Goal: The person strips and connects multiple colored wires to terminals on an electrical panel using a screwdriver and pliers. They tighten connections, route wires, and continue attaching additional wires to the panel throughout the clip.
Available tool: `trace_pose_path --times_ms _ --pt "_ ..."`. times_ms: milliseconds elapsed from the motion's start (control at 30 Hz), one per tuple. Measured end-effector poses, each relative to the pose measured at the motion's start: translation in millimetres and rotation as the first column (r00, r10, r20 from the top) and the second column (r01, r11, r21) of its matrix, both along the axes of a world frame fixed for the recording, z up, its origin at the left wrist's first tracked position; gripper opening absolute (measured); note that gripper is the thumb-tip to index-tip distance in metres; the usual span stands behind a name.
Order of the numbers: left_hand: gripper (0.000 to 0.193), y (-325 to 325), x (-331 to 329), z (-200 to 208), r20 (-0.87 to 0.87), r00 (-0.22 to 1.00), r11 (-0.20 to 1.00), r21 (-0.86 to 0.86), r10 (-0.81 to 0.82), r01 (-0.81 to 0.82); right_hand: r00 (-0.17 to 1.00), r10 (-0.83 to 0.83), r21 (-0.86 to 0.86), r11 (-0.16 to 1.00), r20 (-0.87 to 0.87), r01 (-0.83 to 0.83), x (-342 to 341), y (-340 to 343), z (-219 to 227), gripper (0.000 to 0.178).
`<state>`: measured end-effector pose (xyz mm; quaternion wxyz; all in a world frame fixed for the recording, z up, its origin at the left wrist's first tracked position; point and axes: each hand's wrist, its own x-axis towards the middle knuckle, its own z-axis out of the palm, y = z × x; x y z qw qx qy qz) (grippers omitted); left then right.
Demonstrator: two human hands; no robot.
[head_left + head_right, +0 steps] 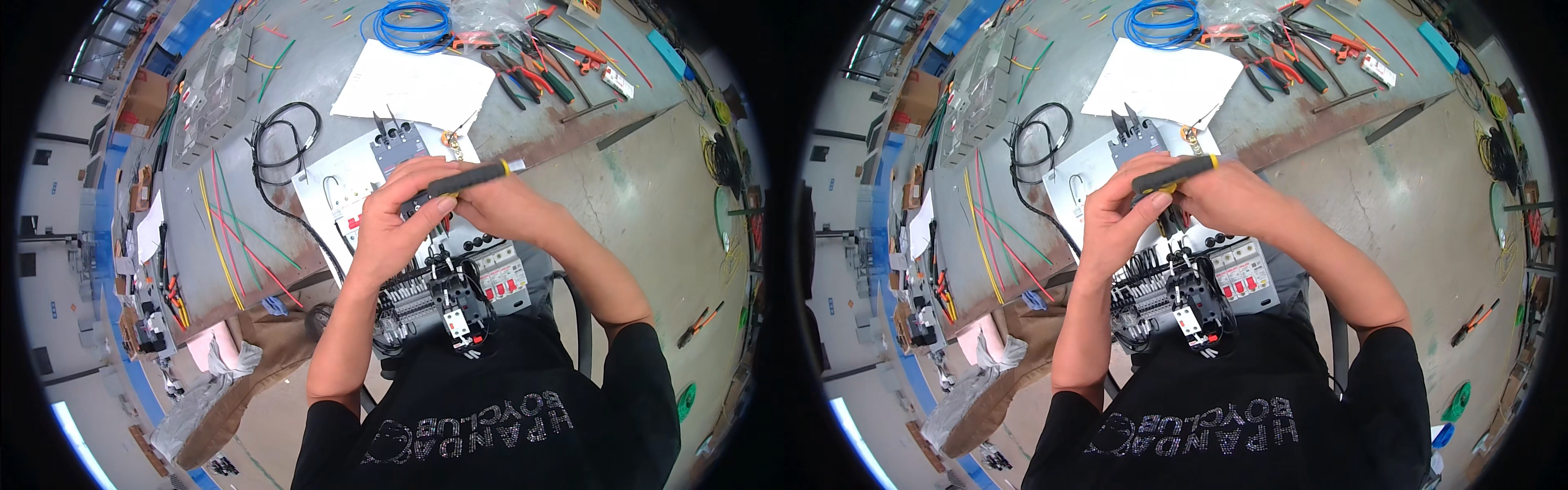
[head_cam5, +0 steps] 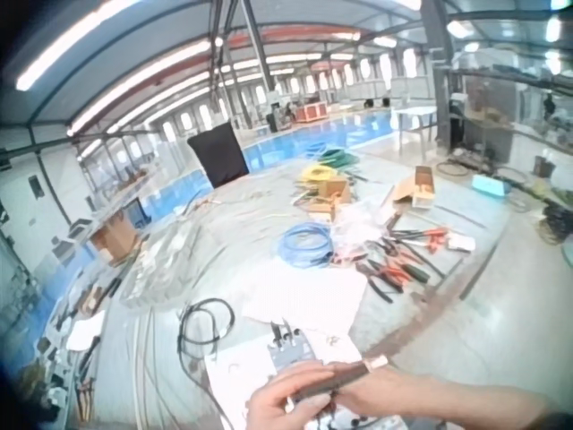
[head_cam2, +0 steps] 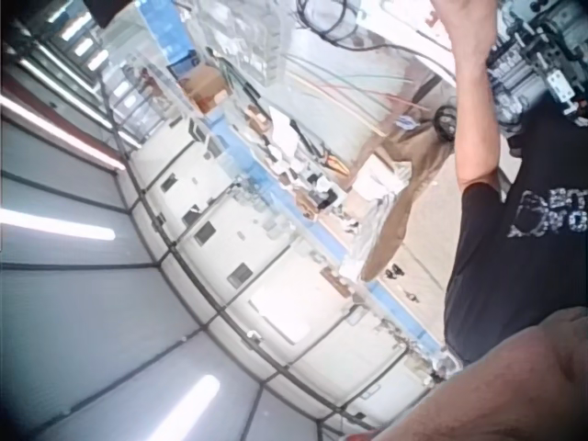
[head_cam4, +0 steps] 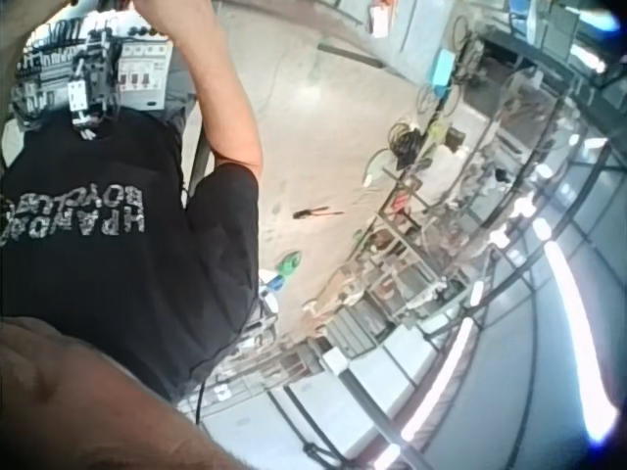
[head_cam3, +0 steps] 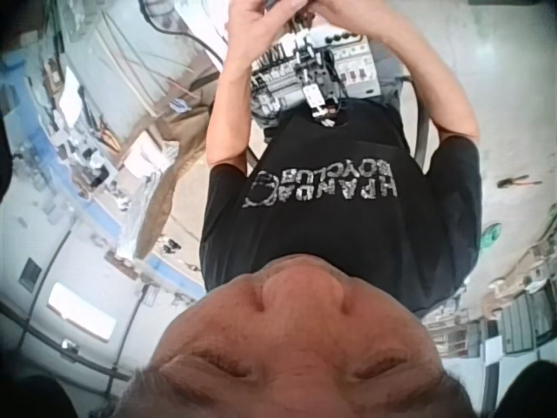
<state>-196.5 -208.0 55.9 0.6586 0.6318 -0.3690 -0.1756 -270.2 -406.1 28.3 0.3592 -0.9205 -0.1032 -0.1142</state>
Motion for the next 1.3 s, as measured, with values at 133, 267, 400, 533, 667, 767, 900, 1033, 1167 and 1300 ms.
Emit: trace_pose_path --times_ms 133,267,400,533,667,767,900,1033,1167,1300 --pt "0.032 6.9 -1.5 -9.3 -0.107 0.993 0.999 -0.020 -0.053 0.051 0.992 0.022 -0.004 1.000 0.127 -0.022 3.6 0.5 4.5 0.018" --pt "0.029 8.1 0.6 -11.9 -0.271 0.962 0.999 -0.045 -0.028 0.017 0.995 -0.017 -0.001 1.000 0.097 0.017 7.3 6.8 7.2 0.015" --pt "0.023 5.0 1.1 -16.7 -0.310 0.951 0.998 -0.060 -0.025 0.007 0.999 0.023 0.080 0.996 0.037 -0.026 2.3 0.3 -10.2 0.015" --pt "0.025 6.9 2.5 -24.8 -0.248 0.968 0.999 -0.034 -0.031 0.023 0.989 0.031 0.092 0.995 0.143 -0.045 3.8 0.1 -1.5 0.016" --pt "0.023 8.5 4.1 -20.6 -0.244 0.970 1.000 -0.018 -0.012 0.008 0.993 -0.036 0.009 0.999 0.112 0.035 4.6 6.5 2.5 0.017" --pt "0.022 9.7 5.5 -16.2 -0.218 0.976 0.999 0.013 -0.031 0.035 0.999 0.035 0.125 0.991 0.014 -0.037 3.0 3.9 9.7 0.020" --pt "0.024 3.1 2.8 -13.9 -0.218 0.974 0.998 -0.004 -0.058 0.058 0.998 0.057 0.200 0.978 0.011 -0.058 3.6 3.7 -3.4 0.021" --pt "0.022 2.2 -0.5 -19.5 -0.138 0.990 1.000 0.004 0.014 -0.014 0.997 0.064 0.217 0.975 -0.046 -0.053 6.9 4.9 -0.8 0.019" --pt "0.023 5.0 9.8 -34.7 0.130 0.991 1.000 0.000 0.010 -0.010 0.997 0.070 0.114 0.991 0.041 -0.075 2.6 4.1 2.9 0.019" --pt "0.023 -0.3 2.3 -20.8 0.031 0.999 0.999 0.038 0.017 -0.018 0.998 -0.031 0.239 0.971 0.051 0.018 0.4 8.4 -16.5 0.029"
